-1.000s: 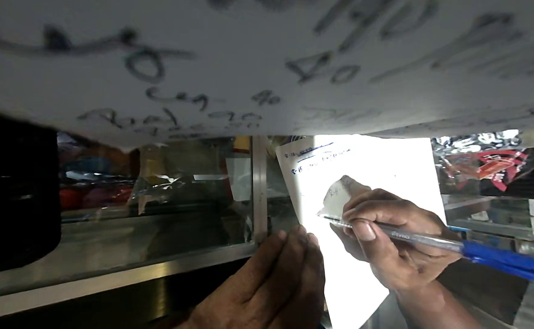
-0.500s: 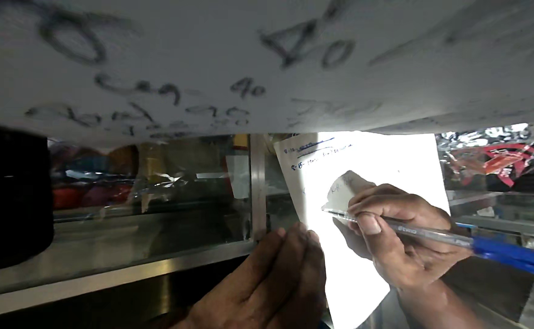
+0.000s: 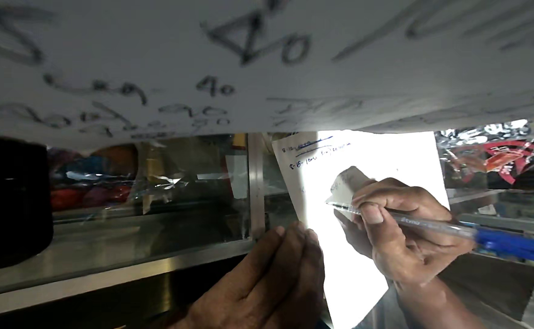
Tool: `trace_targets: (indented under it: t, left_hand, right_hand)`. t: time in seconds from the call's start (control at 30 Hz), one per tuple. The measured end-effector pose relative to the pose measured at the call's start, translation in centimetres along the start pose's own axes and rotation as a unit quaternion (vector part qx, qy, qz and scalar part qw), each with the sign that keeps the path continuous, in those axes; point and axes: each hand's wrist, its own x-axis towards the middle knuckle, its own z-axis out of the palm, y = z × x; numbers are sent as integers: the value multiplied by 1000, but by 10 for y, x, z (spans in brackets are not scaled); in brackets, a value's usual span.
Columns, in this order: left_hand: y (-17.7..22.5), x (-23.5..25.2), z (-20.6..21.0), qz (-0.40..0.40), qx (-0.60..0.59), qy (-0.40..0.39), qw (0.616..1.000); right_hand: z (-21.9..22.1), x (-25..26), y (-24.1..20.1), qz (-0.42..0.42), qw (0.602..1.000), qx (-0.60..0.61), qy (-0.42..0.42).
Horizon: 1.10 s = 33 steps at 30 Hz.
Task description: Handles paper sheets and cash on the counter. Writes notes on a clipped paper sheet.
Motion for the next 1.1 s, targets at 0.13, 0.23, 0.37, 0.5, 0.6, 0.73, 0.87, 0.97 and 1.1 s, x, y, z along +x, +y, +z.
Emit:
trace_targets:
  t: [0.13, 0.23, 0.37, 0.5, 0.6, 0.73, 0.87, 0.97, 1.1]
  left_hand:
    - [1, -1, 0, -7, 2, 2, 1000]
    - [1, -1, 1, -3, -1, 5, 1000]
    - [0, -1, 0, -2, 0, 0, 1000]
    - [2, 0, 0, -10, 0, 1, 1000]
    - [1, 0, 0, -9, -3, -2, 1000]
    - [1, -1, 1, -12, -7, 4, 1000]
    - [2, 0, 2, -22, -19, 10, 1000]
    - [2, 1, 1, -20, -15, 1, 1000]
    - [0, 0, 0, -13, -15, -11, 1000]
  right_hand:
    - [1, 1, -1, -1, 1000, -12, 0]
    - [1, -1, -1, -4, 1000, -20, 6]
    - [1, -1, -1, -5, 1000, -21, 5]
    - [2, 0, -1, 5, 1000, -13, 21]
    - [0, -1, -1, 20, 1000, -4, 20]
    - [-8, 6, -1, 52, 998, 38, 25]
    - [-14, 6, 6, 35, 999, 39, -4]
    - [-12, 4, 8, 24, 999, 26, -11]
    - [-13, 2, 7, 20, 999, 28, -15]
